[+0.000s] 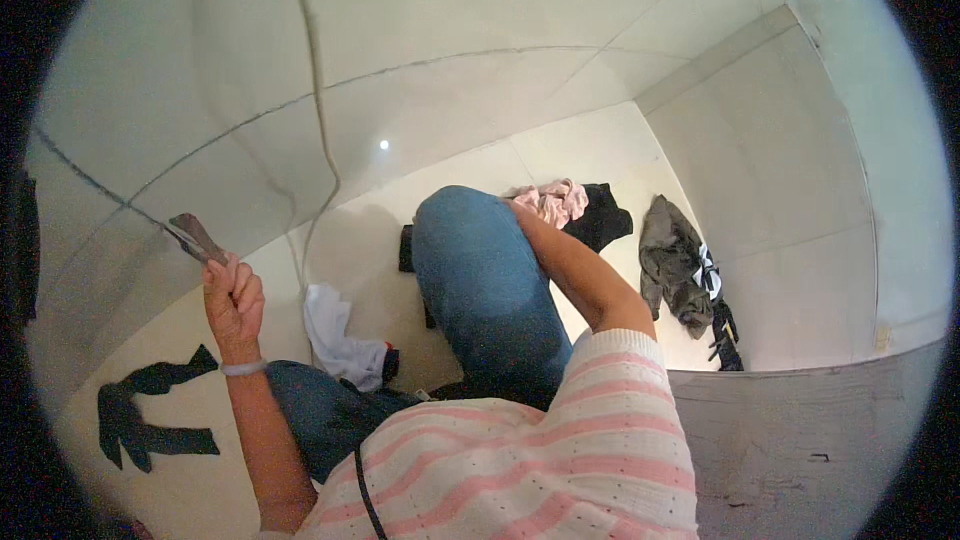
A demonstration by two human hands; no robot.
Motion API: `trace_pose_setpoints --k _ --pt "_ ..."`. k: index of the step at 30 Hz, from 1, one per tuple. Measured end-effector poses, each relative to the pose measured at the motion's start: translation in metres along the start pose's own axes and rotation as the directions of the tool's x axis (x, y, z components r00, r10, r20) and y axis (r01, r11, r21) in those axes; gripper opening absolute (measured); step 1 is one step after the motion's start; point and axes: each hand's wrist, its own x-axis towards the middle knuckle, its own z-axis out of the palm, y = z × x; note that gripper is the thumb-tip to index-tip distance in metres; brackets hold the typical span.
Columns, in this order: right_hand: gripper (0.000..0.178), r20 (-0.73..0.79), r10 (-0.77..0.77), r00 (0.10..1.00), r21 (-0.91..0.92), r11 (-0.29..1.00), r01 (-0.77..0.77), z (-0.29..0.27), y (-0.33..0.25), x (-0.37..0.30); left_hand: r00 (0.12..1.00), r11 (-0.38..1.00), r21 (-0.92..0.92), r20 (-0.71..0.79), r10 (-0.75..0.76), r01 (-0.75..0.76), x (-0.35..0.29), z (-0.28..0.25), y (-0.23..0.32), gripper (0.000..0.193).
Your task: Cleaning and repairing grout lines between wall tiles using specialized metal tools.
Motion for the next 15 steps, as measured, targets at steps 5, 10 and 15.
trace_pose_setpoints --k 5,10,15 --pt "0.033 0.082 -0.157 0.984 -0.074 0.984 0.163 0.063 0.031 0.046 0.999 0.995 -0.089 0.019 0.05 -0.048 0.001 0.0 -0.007 0.014" --pt "0.029 -0.011 0.143 0.99 0.202 0.97 -0.138 0.074 0.032 0.057 0.994 0.984 -0.17 0.089 0.065 -0.049 0.005 0.021 -0.004 0.02" --pt "0.017 0.083 0.645 0.76 0.892 0.292 -0.345 0.025 0.038 0.034 0.963 0.972 -0.236 0.26 0.072 -0.009 0.011 0.058 -0.015 0.033"
